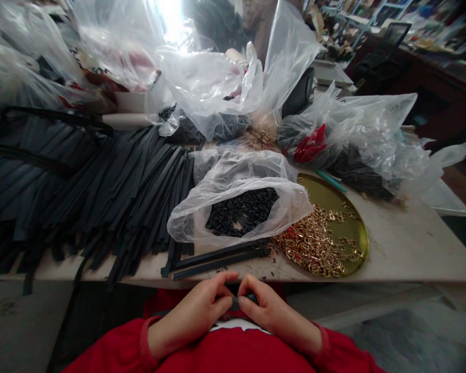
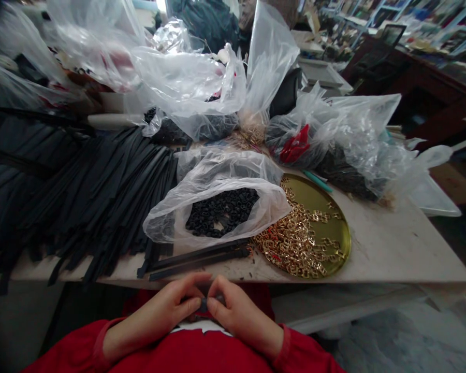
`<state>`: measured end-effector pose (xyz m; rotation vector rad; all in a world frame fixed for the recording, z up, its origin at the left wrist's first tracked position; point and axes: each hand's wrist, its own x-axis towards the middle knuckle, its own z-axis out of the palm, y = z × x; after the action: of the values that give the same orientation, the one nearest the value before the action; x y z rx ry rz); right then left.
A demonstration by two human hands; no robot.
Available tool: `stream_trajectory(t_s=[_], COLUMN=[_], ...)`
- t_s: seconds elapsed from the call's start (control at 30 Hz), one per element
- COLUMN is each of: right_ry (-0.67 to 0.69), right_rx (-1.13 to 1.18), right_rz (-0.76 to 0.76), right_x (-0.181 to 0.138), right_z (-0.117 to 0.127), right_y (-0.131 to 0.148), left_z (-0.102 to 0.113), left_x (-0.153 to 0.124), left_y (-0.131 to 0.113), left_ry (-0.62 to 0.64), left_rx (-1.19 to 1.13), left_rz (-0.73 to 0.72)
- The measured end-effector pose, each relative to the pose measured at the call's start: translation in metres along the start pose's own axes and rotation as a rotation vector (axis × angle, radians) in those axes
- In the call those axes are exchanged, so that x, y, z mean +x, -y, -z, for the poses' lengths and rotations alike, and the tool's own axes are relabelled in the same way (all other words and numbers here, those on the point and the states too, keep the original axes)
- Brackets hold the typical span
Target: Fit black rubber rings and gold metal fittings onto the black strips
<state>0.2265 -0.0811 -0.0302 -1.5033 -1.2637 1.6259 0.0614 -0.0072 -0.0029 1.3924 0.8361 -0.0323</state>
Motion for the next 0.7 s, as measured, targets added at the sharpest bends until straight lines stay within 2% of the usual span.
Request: stream_trajectory(t_s=[0.07,0.2,0.27,0.43,0.53,0.7], right_ry=[-0.087,-0.124,-0.099,-0.032,-0.044,0.018], right_rx=[-0.139,-0.12,-0.116,-0.201,-0.252,-0.276], right_rz=[0.072,0.073,0.083,0.093,0.114,0.125], right_x=[0.0,0.003,0.003,-0.007,-0.011,-0.014], right_z=[-0.005,-0.014,-0.016,-0.019,-0.024,-0.031], right_y=[0.0,0.003,0.007,0.014,0.01,0.0], left_z=[0.0,0.007,0.011,0.008,0.002,0.001], left_x=[-0.002,-0.016,-0.024,-0.031,-0.029,-0.034], left_y=[0.003,0.003,0.003,0.01,0.018,0.025], left_ry=[-0.009,0.044,0.065,0.068,0.044,0.111], left_rx=[-0.056,0.028,0.089,0.061,0.102,0.161], left_rz=[0.023,0.059,0.068,0.088,0.064,0.067])
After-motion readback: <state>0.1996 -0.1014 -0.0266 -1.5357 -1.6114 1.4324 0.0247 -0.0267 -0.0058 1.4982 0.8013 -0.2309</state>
